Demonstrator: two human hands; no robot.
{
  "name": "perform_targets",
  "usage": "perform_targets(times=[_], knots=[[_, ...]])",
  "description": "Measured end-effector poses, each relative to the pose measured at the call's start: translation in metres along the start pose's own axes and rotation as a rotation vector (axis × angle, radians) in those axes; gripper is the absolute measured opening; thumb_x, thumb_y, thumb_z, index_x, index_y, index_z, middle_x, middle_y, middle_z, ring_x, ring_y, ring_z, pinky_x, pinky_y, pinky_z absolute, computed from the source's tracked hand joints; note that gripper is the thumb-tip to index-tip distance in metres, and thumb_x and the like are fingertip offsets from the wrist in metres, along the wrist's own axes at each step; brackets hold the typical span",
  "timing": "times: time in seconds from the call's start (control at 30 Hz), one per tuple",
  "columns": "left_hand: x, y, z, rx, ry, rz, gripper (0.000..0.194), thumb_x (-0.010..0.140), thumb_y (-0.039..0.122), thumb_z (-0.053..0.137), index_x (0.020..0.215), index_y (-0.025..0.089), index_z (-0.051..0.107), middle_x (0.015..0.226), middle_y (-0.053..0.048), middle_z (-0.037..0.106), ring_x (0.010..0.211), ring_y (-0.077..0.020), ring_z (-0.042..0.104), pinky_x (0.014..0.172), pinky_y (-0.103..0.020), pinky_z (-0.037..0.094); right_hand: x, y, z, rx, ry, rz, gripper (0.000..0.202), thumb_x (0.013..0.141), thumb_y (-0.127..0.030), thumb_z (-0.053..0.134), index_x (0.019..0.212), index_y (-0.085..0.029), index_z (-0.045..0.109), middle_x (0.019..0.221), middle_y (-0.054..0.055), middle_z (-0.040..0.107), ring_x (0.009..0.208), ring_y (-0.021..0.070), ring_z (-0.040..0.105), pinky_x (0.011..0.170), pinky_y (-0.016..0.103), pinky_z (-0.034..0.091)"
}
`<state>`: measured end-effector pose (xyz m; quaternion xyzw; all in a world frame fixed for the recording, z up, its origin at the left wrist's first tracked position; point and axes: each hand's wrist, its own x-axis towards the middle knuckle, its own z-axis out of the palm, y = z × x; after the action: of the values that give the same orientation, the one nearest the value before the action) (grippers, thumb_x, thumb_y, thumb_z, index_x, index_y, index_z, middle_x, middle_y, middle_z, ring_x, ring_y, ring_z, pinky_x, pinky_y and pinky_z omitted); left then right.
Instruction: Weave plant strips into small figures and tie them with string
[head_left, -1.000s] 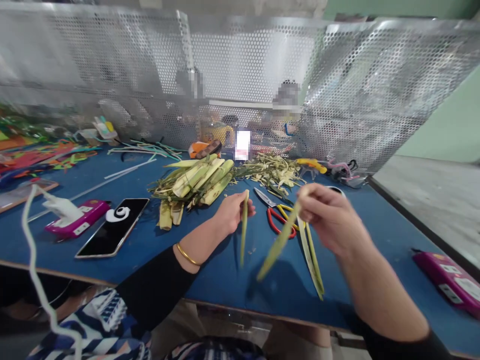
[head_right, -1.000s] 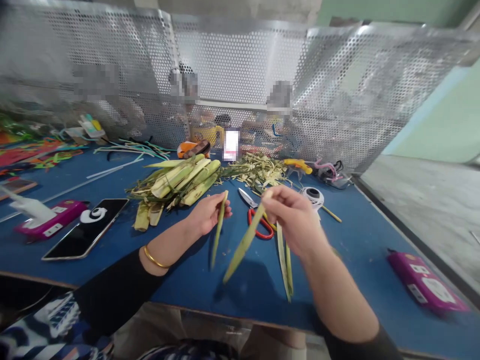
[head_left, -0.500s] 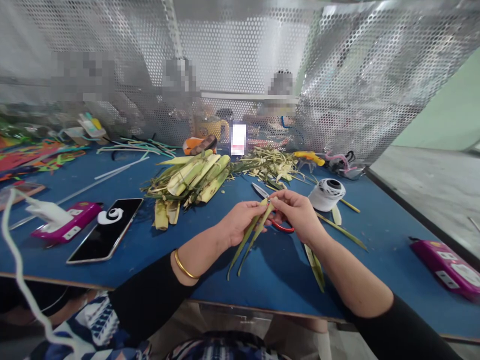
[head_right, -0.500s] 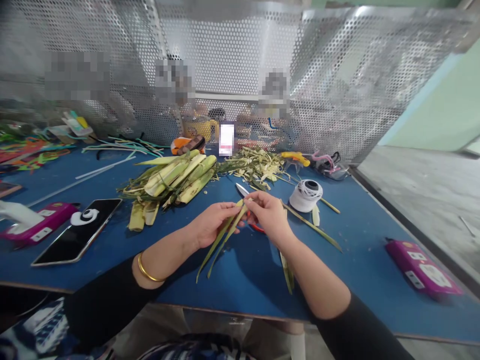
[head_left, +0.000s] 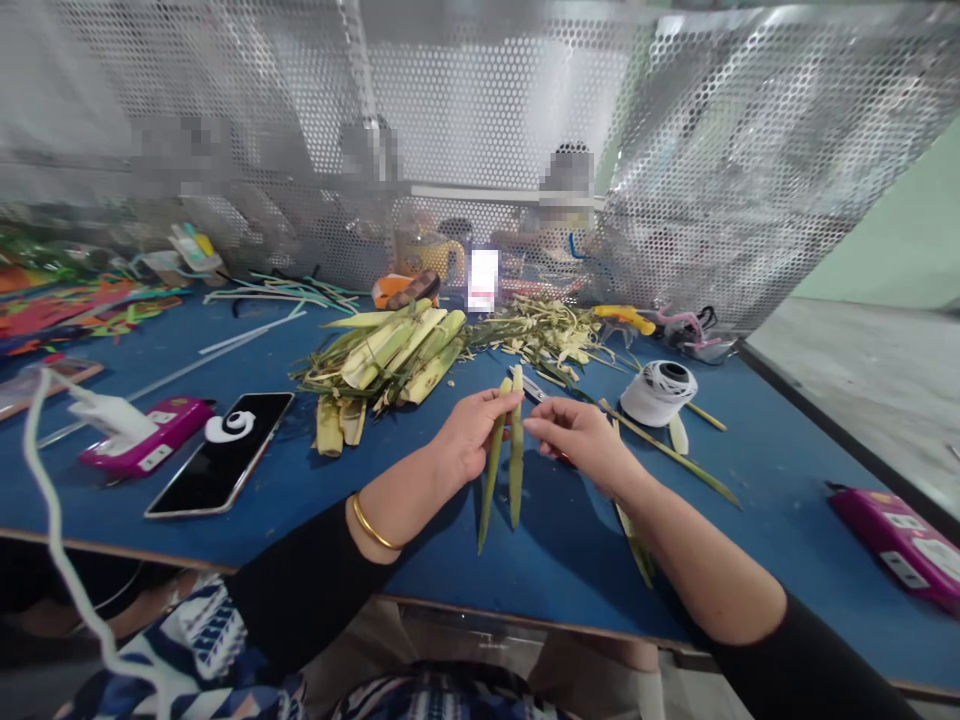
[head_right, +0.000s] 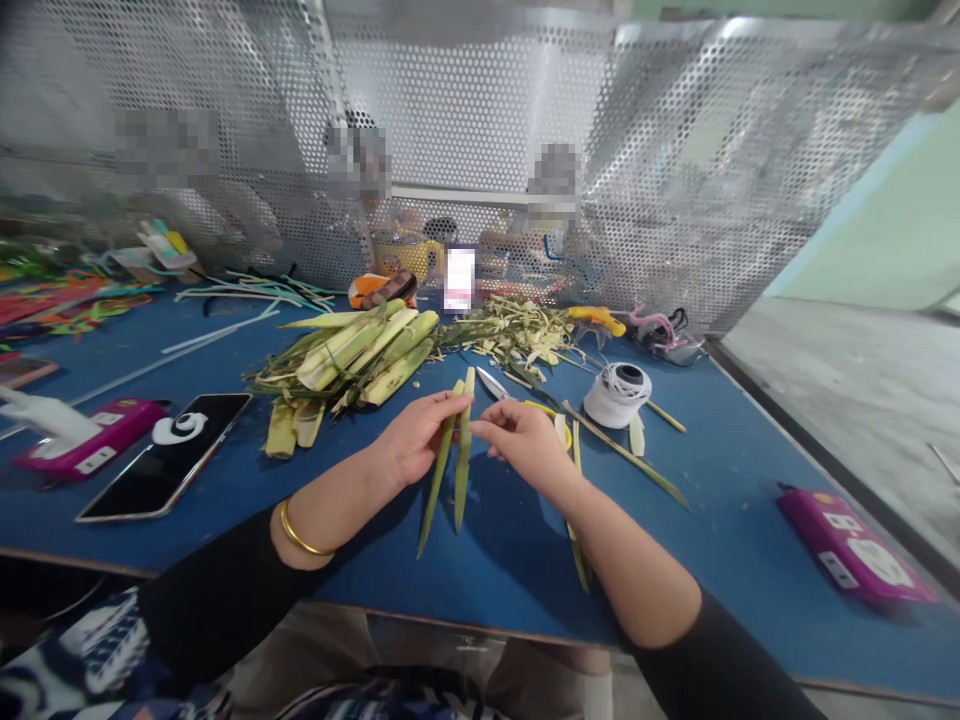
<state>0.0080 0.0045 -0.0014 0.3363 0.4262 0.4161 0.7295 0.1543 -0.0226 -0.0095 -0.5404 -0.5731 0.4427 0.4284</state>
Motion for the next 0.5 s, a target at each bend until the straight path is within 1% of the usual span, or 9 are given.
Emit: perform_targets(times=[0.1, 0.23, 0.33, 0.4, 0.43, 0.5], knots=[[0.0011, 0.0, -0.0002, -0.021, 0.008, -0.015, 0.025, 0.073, 0.021, 0.072, 0.064, 0.017, 0.049, 0.048, 0.007, 0.045, 0.04, -0.0056, 0.041, 0.044, -0.019, 0.037, -0.0019, 0.0014, 0.0059, -0.004, -0.014, -0.013, 0.029, 0.063, -0.043, 0.072, 0.068, -0.018, 0.058, 0.053, -0.006, 0.053, 0.047, 0.0089, 0.051, 0.048, 0.022, 0.04], [0.0027, -0.0014, -0.0004, -0.027, -0.009, -0.043, 0.024, 0.075, 0.022, 0.07, 0.064, 0.017, 0.049, 0.049, 0.006, 0.047, 0.041, -0.0064, 0.041, 0.044, -0.02, 0.037, -0.0006, 0.0041, 0.009, 0.03, -0.019, 0.029, 0.025, 0.065, -0.038, 0.068, 0.076, -0.018, 0.058, 0.062, -0.004, 0.058, 0.049, 0.0093, 0.053, 0.048, 0.022, 0.041], [0.0045, -0.0028, -0.0011, -0.018, -0.007, -0.041, 0.024, 0.076, 0.022, 0.068, 0.063, 0.017, 0.049, 0.048, 0.006, 0.046, 0.041, -0.0072, 0.042, 0.044, -0.021, 0.035, 0.0007, 0.006, 0.0083, 0.007, -0.064, 0.011, 0.02, 0.07, -0.037, 0.063, 0.07, -0.019, 0.056, 0.055, -0.005, 0.053, 0.049, 0.0099, 0.051, 0.049, 0.023, 0.041], [0.0061, -0.0038, -0.0018, -0.003, 0.008, -0.025, 0.025, 0.075, 0.022, 0.07, 0.061, 0.017, 0.05, 0.049, 0.006, 0.046, 0.041, -0.0068, 0.041, 0.044, -0.021, 0.033, 0.0004, 0.0069, 0.0075, -0.033, -0.061, -0.044, 0.019, 0.074, -0.036, 0.06, 0.068, -0.019, 0.053, 0.053, -0.005, 0.05, 0.048, 0.0103, 0.049, 0.049, 0.023, 0.039], [0.007, -0.0043, -0.0022, 0.005, 0.022, -0.013, 0.025, 0.075, 0.021, 0.07, 0.06, 0.016, 0.05, 0.049, 0.005, 0.046, 0.041, -0.0063, 0.04, 0.044, -0.021, 0.033, -0.0002, 0.0069, 0.0071, -0.082, -0.042, -0.104, 0.018, 0.076, -0.035, 0.058, 0.068, -0.02, 0.053, 0.054, -0.005, 0.049, 0.049, 0.0105, 0.048, 0.049, 0.023, 0.038], [0.0093, -0.005, -0.0031, 0.018, 0.06, 0.01, 0.025, 0.075, 0.02, 0.07, 0.059, 0.016, 0.051, 0.049, 0.005, 0.047, 0.042, -0.0054, 0.04, 0.045, -0.02, 0.032, -0.003, 0.0057, 0.0063, -0.249, 0.023, -0.292, 0.016, 0.08, -0.03, 0.056, 0.068, -0.02, 0.054, 0.058, -0.003, 0.049, 0.053, 0.0111, 0.047, 0.052, 0.024, 0.038]])
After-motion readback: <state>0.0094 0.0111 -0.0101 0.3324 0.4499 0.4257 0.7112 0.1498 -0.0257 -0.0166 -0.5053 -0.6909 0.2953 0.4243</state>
